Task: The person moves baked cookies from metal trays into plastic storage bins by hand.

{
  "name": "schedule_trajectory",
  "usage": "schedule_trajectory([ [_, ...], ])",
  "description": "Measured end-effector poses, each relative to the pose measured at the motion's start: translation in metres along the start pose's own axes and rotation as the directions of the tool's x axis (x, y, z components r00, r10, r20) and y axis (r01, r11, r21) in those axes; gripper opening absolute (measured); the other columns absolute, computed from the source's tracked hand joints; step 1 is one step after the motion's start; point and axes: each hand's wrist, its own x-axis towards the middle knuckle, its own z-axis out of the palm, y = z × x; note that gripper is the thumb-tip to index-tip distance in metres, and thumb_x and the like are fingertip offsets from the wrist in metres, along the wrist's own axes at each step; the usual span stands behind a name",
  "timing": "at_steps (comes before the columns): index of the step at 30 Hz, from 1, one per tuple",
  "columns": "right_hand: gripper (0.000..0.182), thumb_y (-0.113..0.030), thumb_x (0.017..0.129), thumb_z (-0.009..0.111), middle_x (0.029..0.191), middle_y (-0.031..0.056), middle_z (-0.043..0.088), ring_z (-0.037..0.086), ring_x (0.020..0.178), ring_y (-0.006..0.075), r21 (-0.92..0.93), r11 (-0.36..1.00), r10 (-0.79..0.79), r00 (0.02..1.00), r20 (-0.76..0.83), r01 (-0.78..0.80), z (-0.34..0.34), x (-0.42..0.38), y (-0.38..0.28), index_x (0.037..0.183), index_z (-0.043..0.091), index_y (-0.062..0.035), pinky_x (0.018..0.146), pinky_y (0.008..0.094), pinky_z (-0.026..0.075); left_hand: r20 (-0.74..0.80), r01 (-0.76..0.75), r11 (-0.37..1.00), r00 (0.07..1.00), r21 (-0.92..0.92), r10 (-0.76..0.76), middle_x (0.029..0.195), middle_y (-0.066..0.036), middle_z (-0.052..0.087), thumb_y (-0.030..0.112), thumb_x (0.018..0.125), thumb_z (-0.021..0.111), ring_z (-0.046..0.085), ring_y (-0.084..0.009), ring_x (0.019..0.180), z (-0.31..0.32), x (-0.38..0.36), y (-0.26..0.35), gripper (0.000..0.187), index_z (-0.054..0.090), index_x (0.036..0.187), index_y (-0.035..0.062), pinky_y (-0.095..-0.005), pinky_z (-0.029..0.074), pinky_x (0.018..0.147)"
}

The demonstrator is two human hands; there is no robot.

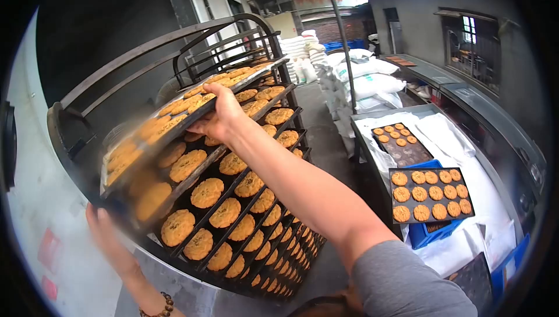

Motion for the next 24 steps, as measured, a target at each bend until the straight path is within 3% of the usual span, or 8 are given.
schedule_trajectory([
  [6,0.027,0.002,0.077,0.045,0.123,0.0297,0.051,0.052,0.120,0.0491,0.216,0.974,-0.035,0.990,-0.140,0.065,0.009,0.025,-0.001,0.104,0.044,0.0067,0.104,0.0688,0.041,-0.098,-0.061,0.985,0.992,0.161,0.077,0.125,-0.016,0.055,0.038,0.109,0.042,0.053,-0.0194,0.112,0.015,0.006,-0.038,0.057,0.038,0.143,-0.0071,-0.0320,0.042,0.098],
  [10,0.017,0.000,0.075,0.043,0.123,0.0276,0.044,0.047,0.123,0.0488,0.074,0.990,-0.105,0.983,-0.152,0.118,0.033,0.013,-0.025,0.090,0.037,-0.0014,0.109,0.0744,0.033,-0.071,-0.009,0.999,0.997,0.035,0.011,0.109,-0.012,0.059,0.038,0.109,0.040,0.056,-0.0140,0.085,0.020,0.002,-0.023,0.053,0.036,0.143,-0.0028,-0.0282,0.047,0.075],
  [12,0.025,0.002,0.077,0.041,0.128,0.0297,0.042,0.042,0.130,0.0501,0.025,0.985,-0.164,0.976,-0.144,0.169,0.051,-0.010,-0.040,0.101,0.035,0.0025,0.111,0.0746,0.031,-0.075,0.023,0.999,0.997,-0.035,-0.025,0.093,-0.006,0.057,0.036,0.110,0.039,0.050,-0.0080,0.074,0.022,-0.002,-0.015,0.048,0.037,0.141,-0.0013,-0.0238,0.045,0.065],
  [16,0.047,0.005,0.079,0.037,0.141,0.0326,0.036,0.037,0.138,0.0490,-0.027,0.982,-0.187,0.972,-0.139,0.185,0.080,-0.072,-0.057,0.125,0.029,0.0092,0.115,0.0710,0.029,-0.085,0.047,0.992,0.995,-0.119,-0.058,0.086,-0.003,0.050,0.036,0.110,0.039,0.049,-0.0079,0.073,0.024,-0.004,-0.010,0.049,0.038,0.141,-0.0019,-0.0232,0.045,0.064],
  [21,0.045,0.001,0.079,0.039,0.133,0.0294,0.045,0.042,0.135,0.0454,-0.063,0.960,-0.279,0.953,-0.117,0.273,0.069,-0.131,-0.088,0.123,0.037,0.0082,0.112,0.0756,0.027,-0.095,0.083,0.995,0.993,0.060,-0.077,0.093,-0.005,0.055,0.041,0.108,0.043,0.054,-0.0114,0.077,0.020,-0.001,-0.025,0.052,0.043,0.139,-0.0007,-0.0260,0.047,0.064],
  [22,0.027,0.002,0.079,0.042,0.119,0.0256,0.048,0.048,0.126,0.0443,-0.008,0.969,-0.246,0.958,-0.151,0.247,0.070,-0.141,-0.094,0.106,0.038,0.0024,0.111,0.0755,0.029,-0.148,-0.113,0.972,0.978,0.207,0.145,0.097,-0.008,0.057,0.042,0.107,0.045,0.054,-0.0141,0.079,0.019,0.002,-0.041,0.053,0.044,0.139,0.0000,-0.0287,0.047,0.065],
  [23,0.012,0.003,0.078,0.045,0.105,0.0218,0.052,0.054,0.118,0.0432,0.045,0.970,-0.227,0.955,-0.191,0.240,0.069,-0.156,-0.102,0.088,0.039,-0.0034,0.110,0.0755,0.030,-0.139,-0.105,0.961,0.980,0.257,0.145,0.102,-0.011,0.058,0.041,0.107,0.045,0.059,-0.0218,0.088,0.017,0.004,-0.041,0.054,0.042,0.139,-0.0023,-0.0337,0.051,0.076],
  [24,0.015,0.002,0.078,0.045,0.107,0.0218,0.051,0.054,0.118,0.0429,0.006,0.961,-0.271,0.944,-0.188,0.277,0.068,-0.171,-0.108,0.091,0.040,-0.0021,0.110,0.0754,0.029,-0.145,-0.247,0.871,0.931,0.425,0.335,0.114,-0.017,0.061,0.035,0.108,0.044,0.062,-0.0315,0.102,0.014,0.011,-0.060,0.051,0.043,0.139,-0.0052,-0.0399,0.050,0.091],
])
